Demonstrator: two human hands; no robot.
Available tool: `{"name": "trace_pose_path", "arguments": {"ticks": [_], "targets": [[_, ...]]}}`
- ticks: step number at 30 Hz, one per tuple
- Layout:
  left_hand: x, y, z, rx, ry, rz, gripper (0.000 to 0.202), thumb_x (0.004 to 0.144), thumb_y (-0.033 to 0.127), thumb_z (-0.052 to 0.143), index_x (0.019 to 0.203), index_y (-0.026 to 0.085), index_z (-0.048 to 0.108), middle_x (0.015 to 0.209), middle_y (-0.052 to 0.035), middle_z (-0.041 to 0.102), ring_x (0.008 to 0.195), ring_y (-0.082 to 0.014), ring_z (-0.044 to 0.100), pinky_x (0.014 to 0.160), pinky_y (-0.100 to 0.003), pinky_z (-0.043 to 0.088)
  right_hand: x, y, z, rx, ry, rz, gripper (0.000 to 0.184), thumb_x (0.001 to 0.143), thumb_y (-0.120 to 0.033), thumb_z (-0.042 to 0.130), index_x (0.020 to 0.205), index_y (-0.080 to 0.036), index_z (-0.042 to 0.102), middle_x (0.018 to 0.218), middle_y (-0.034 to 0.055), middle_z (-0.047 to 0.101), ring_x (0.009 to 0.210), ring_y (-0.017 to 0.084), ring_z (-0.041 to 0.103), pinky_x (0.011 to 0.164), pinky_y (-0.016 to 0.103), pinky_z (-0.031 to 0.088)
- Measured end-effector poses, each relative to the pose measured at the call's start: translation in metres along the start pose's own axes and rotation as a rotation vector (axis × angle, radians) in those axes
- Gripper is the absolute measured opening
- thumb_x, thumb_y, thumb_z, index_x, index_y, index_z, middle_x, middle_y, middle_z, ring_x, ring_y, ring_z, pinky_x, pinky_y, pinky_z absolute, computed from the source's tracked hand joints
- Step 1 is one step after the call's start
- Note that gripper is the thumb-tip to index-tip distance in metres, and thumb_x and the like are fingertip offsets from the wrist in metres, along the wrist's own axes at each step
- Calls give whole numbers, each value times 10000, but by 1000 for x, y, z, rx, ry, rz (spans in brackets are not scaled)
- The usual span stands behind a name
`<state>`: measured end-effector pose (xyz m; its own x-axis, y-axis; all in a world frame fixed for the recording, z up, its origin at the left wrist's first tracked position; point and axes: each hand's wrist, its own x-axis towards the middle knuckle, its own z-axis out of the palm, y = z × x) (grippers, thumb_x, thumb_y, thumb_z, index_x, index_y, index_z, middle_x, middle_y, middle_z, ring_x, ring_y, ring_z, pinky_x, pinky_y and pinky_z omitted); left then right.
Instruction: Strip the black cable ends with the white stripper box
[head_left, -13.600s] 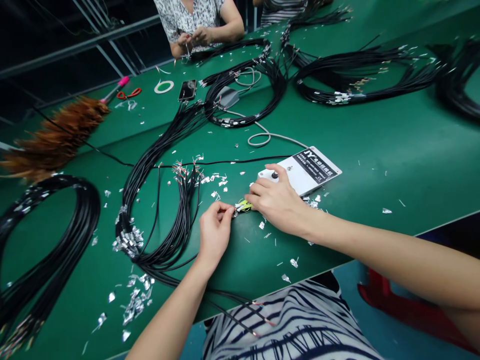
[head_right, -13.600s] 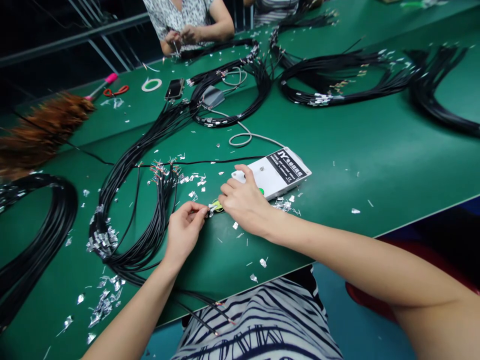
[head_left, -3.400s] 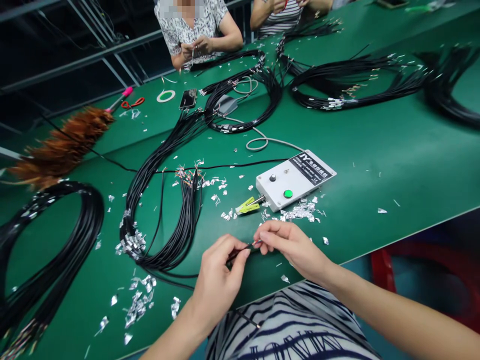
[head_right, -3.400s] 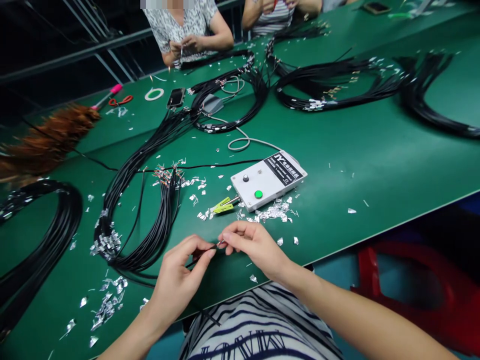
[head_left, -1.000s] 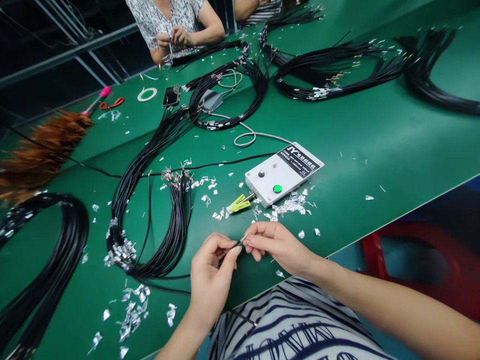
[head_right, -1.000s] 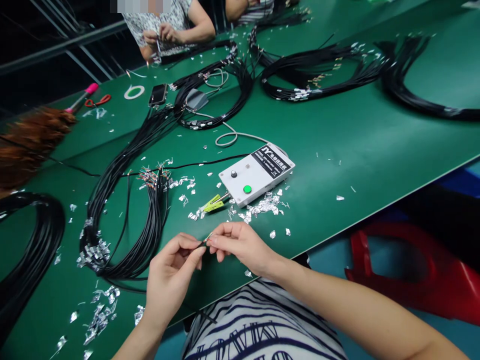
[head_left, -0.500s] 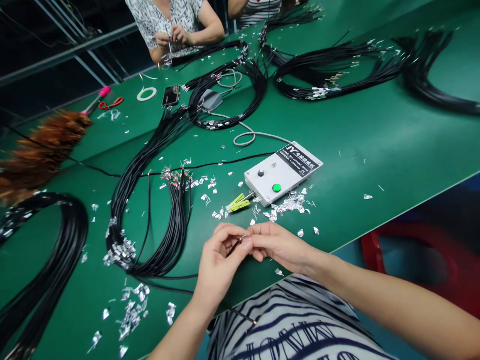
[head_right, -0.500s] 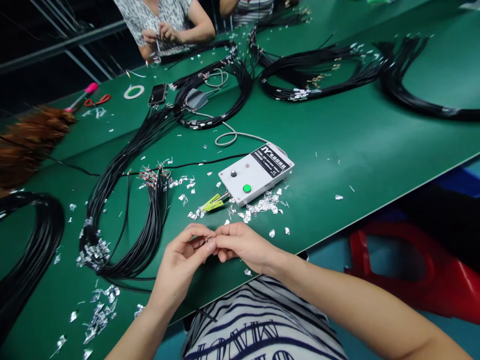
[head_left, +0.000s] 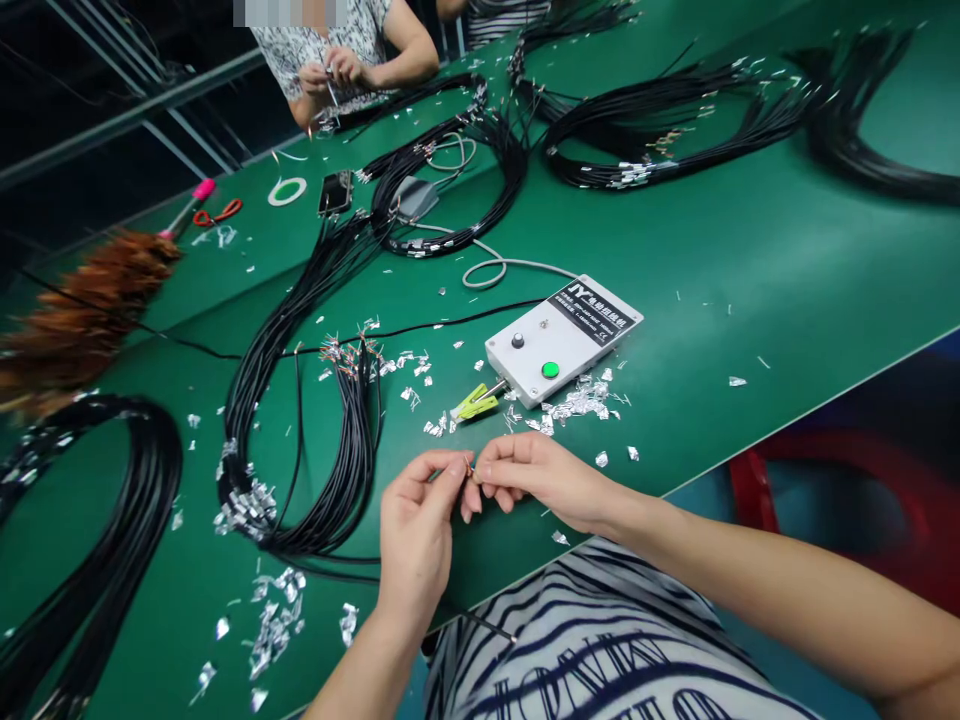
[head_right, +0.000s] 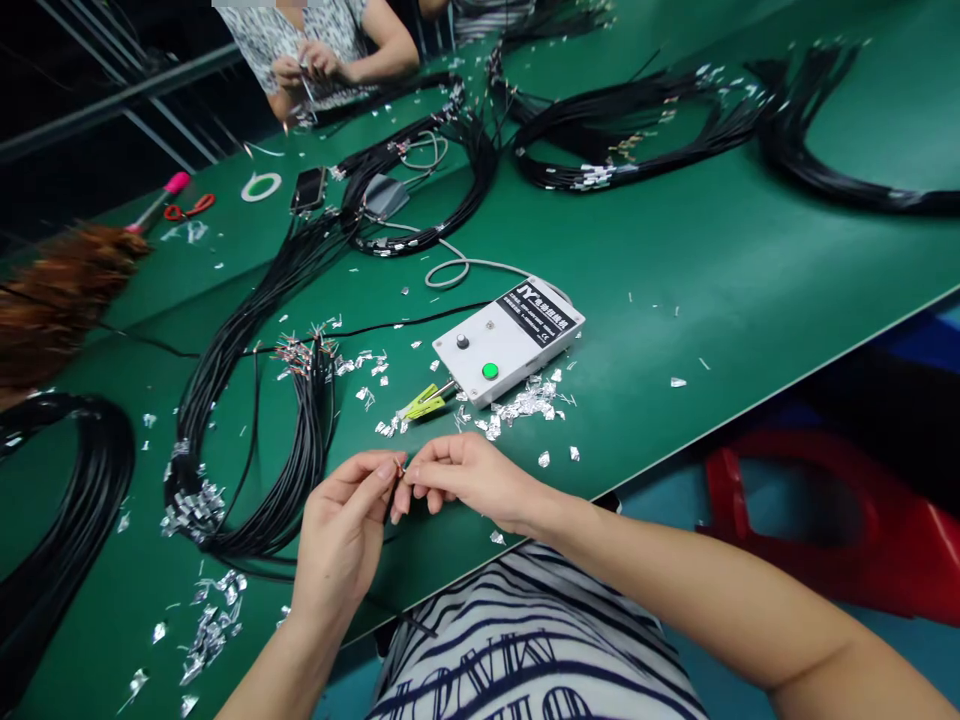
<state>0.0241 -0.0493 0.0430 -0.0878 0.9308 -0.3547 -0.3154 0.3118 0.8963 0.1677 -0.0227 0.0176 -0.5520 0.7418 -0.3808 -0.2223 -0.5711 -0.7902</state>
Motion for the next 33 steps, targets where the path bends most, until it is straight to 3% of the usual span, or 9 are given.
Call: {"name": "trace_pose_path", "arguments": {"ticks": [9,15,21,25,28,30,33], "targets": [[3,1,-4,-22,-7,-44,193,668,320,832,711,145,764,573,-18,630,515,-89,534,502,-187,436,1,-2,2,-10,11,32,211,736,-346,651,650,-167,578,652,5,667,542,74,500,553,227,327],[0,4,-4,151,-121,-31,224,688,302,828,837,145,769,771,-16,623,546,-47,495,492,-160,397,2,4,1,-23,26,10,192,717,-321,655,633,-171,571,552,-50,563,502,66,482,523,219,301],[2,-4,-6,127,-60,-12,186,721,298,793,761,148,691,708,8,591,465,-60,526,435,-177,391,1,-2,-4,-118,7,-14,149,733,-295,620,668,-166,581,603,-41,584,515,69,491,540,219,367],[-2,-12,-10,356,-29,181,115,799,274,706,793,161,690,848,-19,601,458,-72,547,424,-216,425,2,-12,-10,-419,-12,-83,55,763,-190,574,714,-170,590,593,-52,551,529,83,488,534,218,387],[-3,-18,-14,560,12,355,100,855,240,637,799,174,688,816,-16,594,521,-79,524,473,-213,430,3,-18,-16,-778,-11,-249,83,808,-144,560,749,-169,613,640,-35,570,572,97,499,554,224,389],[0,-21,-15,593,35,381,110,862,242,622,786,177,669,757,-13,598,565,-101,531,512,-216,438,3,-19,-21,-964,3,-387,114,860,-147,552,782,-167,632,712,-10,610,628,110,533,597,235,405],[5,-23,-15,534,55,313,124,847,271,630,769,176,640,662,2,580,556,-115,526,519,-222,436,-2,-16,-26,-1191,105,-533,157,943,-182,508,903,-166,659,852,35,671,735,148,599,661,267,422]]}}
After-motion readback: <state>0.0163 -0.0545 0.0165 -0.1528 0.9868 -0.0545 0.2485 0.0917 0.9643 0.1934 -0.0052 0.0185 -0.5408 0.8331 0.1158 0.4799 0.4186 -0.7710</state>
